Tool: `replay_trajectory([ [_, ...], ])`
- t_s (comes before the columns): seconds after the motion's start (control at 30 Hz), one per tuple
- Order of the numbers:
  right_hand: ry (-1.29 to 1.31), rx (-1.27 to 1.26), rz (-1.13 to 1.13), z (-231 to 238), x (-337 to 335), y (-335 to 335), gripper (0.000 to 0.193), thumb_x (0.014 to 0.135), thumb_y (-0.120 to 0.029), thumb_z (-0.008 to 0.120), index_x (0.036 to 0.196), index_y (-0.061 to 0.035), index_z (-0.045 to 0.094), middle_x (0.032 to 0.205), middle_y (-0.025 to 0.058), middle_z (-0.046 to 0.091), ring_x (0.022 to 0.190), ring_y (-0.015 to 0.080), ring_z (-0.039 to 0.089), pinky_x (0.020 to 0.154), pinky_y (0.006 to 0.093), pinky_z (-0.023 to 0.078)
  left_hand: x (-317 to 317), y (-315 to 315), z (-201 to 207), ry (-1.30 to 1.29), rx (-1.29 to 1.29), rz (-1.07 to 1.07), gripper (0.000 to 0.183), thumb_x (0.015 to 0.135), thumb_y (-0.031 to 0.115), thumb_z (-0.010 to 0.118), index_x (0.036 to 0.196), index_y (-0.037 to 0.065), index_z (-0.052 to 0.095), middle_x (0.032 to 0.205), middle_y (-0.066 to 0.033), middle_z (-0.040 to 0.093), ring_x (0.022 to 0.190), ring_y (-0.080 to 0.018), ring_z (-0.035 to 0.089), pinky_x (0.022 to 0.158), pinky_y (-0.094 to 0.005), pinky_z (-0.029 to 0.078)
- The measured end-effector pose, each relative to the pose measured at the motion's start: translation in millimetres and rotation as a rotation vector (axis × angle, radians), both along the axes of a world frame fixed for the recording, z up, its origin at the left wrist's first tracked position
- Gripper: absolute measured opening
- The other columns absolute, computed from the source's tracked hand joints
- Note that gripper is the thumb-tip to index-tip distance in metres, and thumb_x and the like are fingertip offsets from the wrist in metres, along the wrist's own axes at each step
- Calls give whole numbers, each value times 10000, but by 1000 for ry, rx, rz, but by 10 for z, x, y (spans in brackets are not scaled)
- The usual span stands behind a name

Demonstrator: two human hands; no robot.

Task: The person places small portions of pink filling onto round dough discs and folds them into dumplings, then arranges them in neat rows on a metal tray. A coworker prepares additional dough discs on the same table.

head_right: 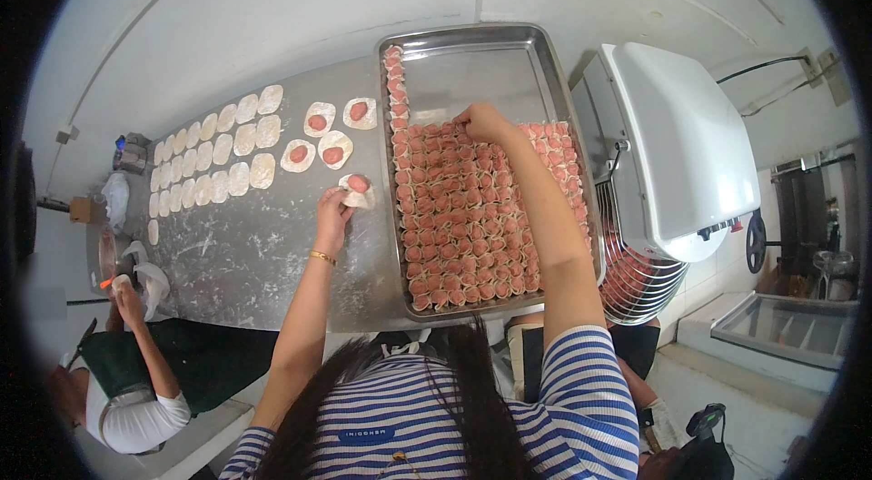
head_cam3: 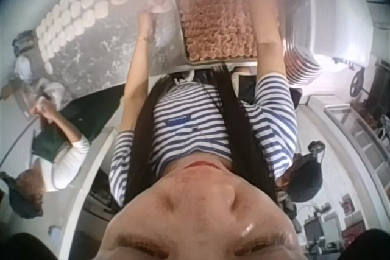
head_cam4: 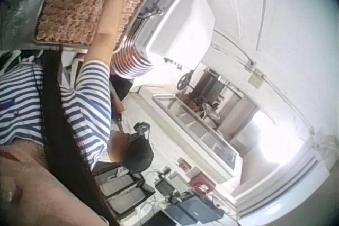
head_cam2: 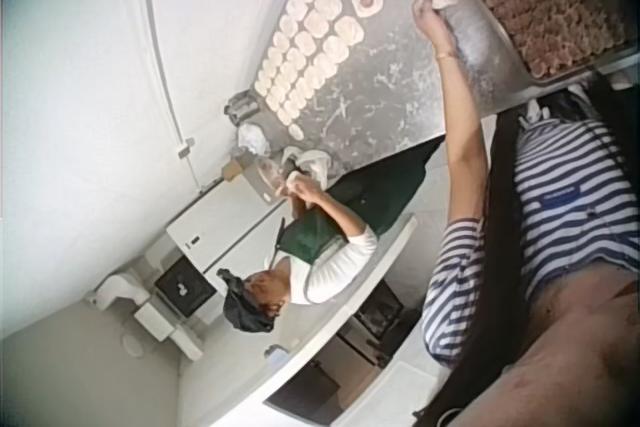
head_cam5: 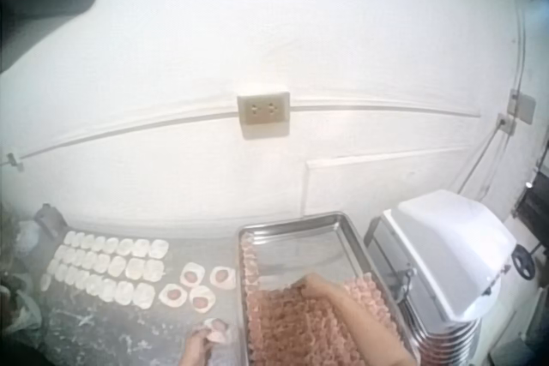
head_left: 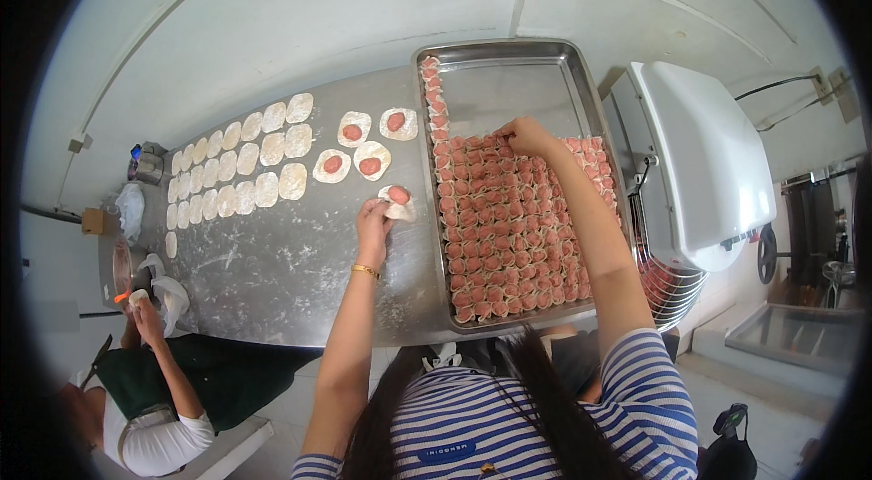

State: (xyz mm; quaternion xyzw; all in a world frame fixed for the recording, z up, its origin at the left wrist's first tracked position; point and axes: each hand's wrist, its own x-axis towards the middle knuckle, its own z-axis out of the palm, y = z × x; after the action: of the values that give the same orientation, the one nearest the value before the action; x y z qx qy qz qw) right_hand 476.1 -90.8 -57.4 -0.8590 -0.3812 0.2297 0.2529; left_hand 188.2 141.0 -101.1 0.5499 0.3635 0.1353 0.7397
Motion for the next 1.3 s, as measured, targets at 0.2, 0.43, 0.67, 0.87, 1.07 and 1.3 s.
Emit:
replay_trajectory([
  [0.2, -115, 339, -142, -234, 168, -124, 417, 751, 10, 457, 1140, -4, 606, 964, 170, 668, 766, 217, 644, 699, 342, 517, -155, 49, 2, -251, -486, 67, 211, 872, 96, 448, 1047, -13, 495, 1063, -138, 588, 974, -231, 602, 880, -352, 502],
  [0.43, 157, 252, -356, 693, -957, 451, 321, 812, -129, 556, 1105, -20, 630, 967, 150, 670, 837, 188, 634, 747, 319, 492, -663, 82, 464, -366, -661, -60, 361, 895, 106, 416, 1230, -31, 424, 1208, -146, 539, 1112, -247, 541, 982, -374, 431],
  [0.67, 1146, 690, -309, 67, -2852, 1038, 359, 873, -240, 626, 1143, -14, 556, 976, 41, 618, 772, 127, 614, 691, 276, 505, -1200, 104, 645, -421, -531, -103, 382, 908, 109, 387, 1269, -16, 392, 1254, -132, 502, 1148, -239, 514, 988, -363, 411],
  [0.87, 1027, 649, -429, -40, -3410, 1149, 192, 872, -170, 609, 995, -25, 626, 843, 14, 621, 728, 106, 590, 656, 251, 486, -1687, 202, 506, -283, -447, -230, 334, 903, 107, 391, 1211, -17, 422, 1161, -124, 535, 1067, -209, 555, 901, -338, 470],
  [1.07, 943, 616, -482, -69, -3597, 1030, 167, 851, -133, 609, 965, -16, 641, 824, 12, 624, 720, 105, 589, 644, 254, 481, -1737, 318, 574, -58, -342, -411, 336, 876, 68, 446, 1199, -27, 437, 1116, -101, 553, 1003, -180, 577, 837, -305, 493],
  [1.3, 244, 371, -542, -377, -3890, 1042, 189, 797, -79, 586, 945, 14, 657, 842, 66, 660, 740, 148, 614, 662, 273, 483, -1837, 338, 21, 28, -123, -420, 276, 873, 29, 482, 1138, -35, 520, 1045, -78, 598, 920, -151, 599, 777, -259, 500],
])
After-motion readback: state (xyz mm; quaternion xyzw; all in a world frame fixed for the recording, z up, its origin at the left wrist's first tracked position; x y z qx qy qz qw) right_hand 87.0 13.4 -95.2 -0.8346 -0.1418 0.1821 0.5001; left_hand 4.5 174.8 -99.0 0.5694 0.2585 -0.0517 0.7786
